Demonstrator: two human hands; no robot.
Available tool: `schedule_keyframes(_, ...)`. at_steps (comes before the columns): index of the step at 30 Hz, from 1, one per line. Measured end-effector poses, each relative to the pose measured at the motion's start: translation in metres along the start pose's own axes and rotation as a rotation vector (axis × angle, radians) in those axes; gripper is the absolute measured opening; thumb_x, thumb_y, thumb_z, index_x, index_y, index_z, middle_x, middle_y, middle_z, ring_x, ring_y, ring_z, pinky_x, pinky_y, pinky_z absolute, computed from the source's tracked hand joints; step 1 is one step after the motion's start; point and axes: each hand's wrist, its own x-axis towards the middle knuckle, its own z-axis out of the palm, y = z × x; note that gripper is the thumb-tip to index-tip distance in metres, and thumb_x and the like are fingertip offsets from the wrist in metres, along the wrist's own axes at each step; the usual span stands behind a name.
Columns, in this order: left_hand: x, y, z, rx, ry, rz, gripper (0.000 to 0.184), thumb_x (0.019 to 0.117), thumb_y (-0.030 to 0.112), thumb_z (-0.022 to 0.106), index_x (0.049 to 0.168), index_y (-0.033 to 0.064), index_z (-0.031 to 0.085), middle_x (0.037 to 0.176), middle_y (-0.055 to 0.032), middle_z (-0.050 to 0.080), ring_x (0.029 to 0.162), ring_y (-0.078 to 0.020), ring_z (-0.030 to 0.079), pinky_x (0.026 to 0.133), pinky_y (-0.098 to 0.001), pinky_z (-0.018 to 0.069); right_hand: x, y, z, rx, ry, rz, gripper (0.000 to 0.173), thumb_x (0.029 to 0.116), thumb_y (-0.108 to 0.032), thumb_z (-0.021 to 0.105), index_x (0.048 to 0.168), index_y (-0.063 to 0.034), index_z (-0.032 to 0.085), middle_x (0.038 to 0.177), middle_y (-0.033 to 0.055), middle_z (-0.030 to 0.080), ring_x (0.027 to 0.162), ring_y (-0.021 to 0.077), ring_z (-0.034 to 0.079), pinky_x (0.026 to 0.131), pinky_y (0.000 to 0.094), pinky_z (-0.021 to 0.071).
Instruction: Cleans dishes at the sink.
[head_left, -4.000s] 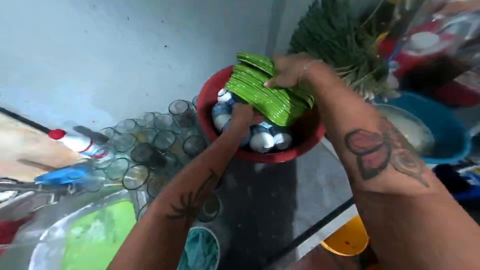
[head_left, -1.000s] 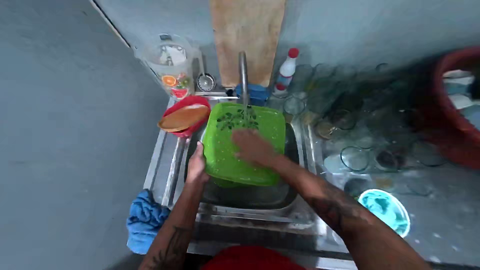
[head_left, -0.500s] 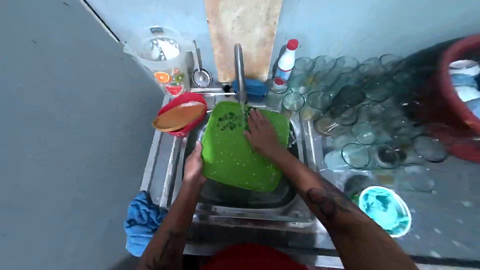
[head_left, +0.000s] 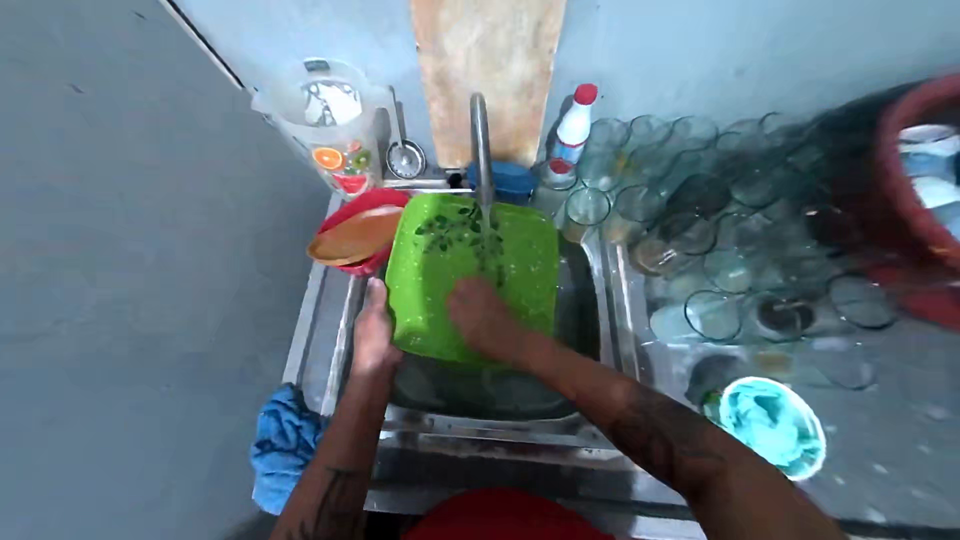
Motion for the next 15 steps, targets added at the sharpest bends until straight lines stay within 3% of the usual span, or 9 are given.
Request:
schedule_keyframes(2, 0.004, 0.003, -0.005, -0.048, 0.01, 0.001, 0.049, 0.1112, 0.043, 0.031, 0.133, 0.0084, 0.058, 0.108, -0.0089, 0.071, 0.096, -0.018, 0.071, 0.083, -0.0407, 0.0607, -0.012, -0.002, 0.003, 0.056, -0.015, -0.145, 0.019, 0.0958, -0.001, 0.06, 0.109, 0.0055, 0.07, 0.111, 0.0247, 0.068, 0.109, 0.0411, 0.066, 0.095, 0.0516, 0.0546)
schedule_keyframes(5, 0.002, 0.007, -0.012, -0.103, -0.025, 0.002, 0.047, 0.1117, 0.041, 0.03, 0.133, 0.0092, 0.056, 0.107, -0.0076, 0.071, 0.096, -0.0169, 0.07, 0.083, -0.0396, 0.0608, -0.005, 0.049, -0.018, 0.011, 0.051, 0.074, 0.024, 0.0961, -0.002, 0.061, 0.118, 0.0074, 0.068, 0.122, 0.0304, 0.064, 0.12, 0.0469, 0.061, 0.105, 0.0559, 0.0492)
schedule_keyframes(8, -0.002, 0.011, -0.007, -0.081, 0.016, -0.003, 0.045, 0.1114, 0.041, 0.033, 0.13, 0.0075, 0.057, 0.103, -0.0077, 0.071, 0.091, -0.0165, 0.07, 0.079, -0.0386, 0.061, 0.012, 0.054, -0.041, -0.039, 0.046, 0.335, 0.031, 0.0999, -0.009, 0.06, 0.124, 0.0109, 0.063, 0.13, 0.0346, 0.057, 0.128, 0.0521, 0.052, 0.108, 0.0605, 0.0443)
schedule_keyframes(12, 0.002, 0.013, -0.006, -0.116, 0.019, 0.007, 0.048, 0.1114, 0.043, 0.03, 0.134, 0.0084, 0.055, 0.107, -0.0087, 0.07, 0.095, -0.0182, 0.07, 0.081, -0.0412, 0.0608, -0.019, -0.002, -0.015, 0.053, -0.104, 0.063, 0.027, 0.0993, -0.007, 0.058, 0.12, 0.0086, 0.066, 0.124, 0.0291, 0.063, 0.123, 0.0449, 0.059, 0.105, 0.054, 0.0486)
schedule_keyframes(13, 0.002, 0.014, -0.009, -0.132, 0.014, 0.01, 0.048, 0.1114, 0.043, 0.03, 0.134, 0.0092, 0.055, 0.107, -0.0081, 0.071, 0.095, -0.0177, 0.07, 0.081, -0.0407, 0.0611, -0.023, -0.003, -0.014, 0.079, -0.124, 0.001, 0.023, 0.0976, -0.003, 0.059, 0.116, 0.0082, 0.067, 0.119, 0.0274, 0.065, 0.118, 0.0434, 0.062, 0.101, 0.0522, 0.0515)
schedule_keyframes(15, 0.0, 0.017, -0.011, -0.147, -0.004, 0.012, 0.047, 0.1115, 0.043, 0.03, 0.132, 0.0099, 0.056, 0.104, -0.0069, 0.071, 0.093, -0.0166, 0.071, 0.079, -0.0394, 0.0618, -0.022, 0.018, -0.026, 0.081, -0.15, 0.068, 0.029, 0.096, 0.0, 0.062, 0.123, 0.0083, 0.065, 0.127, 0.0298, 0.062, 0.124, 0.0465, 0.058, 0.106, 0.0552, 0.0481)
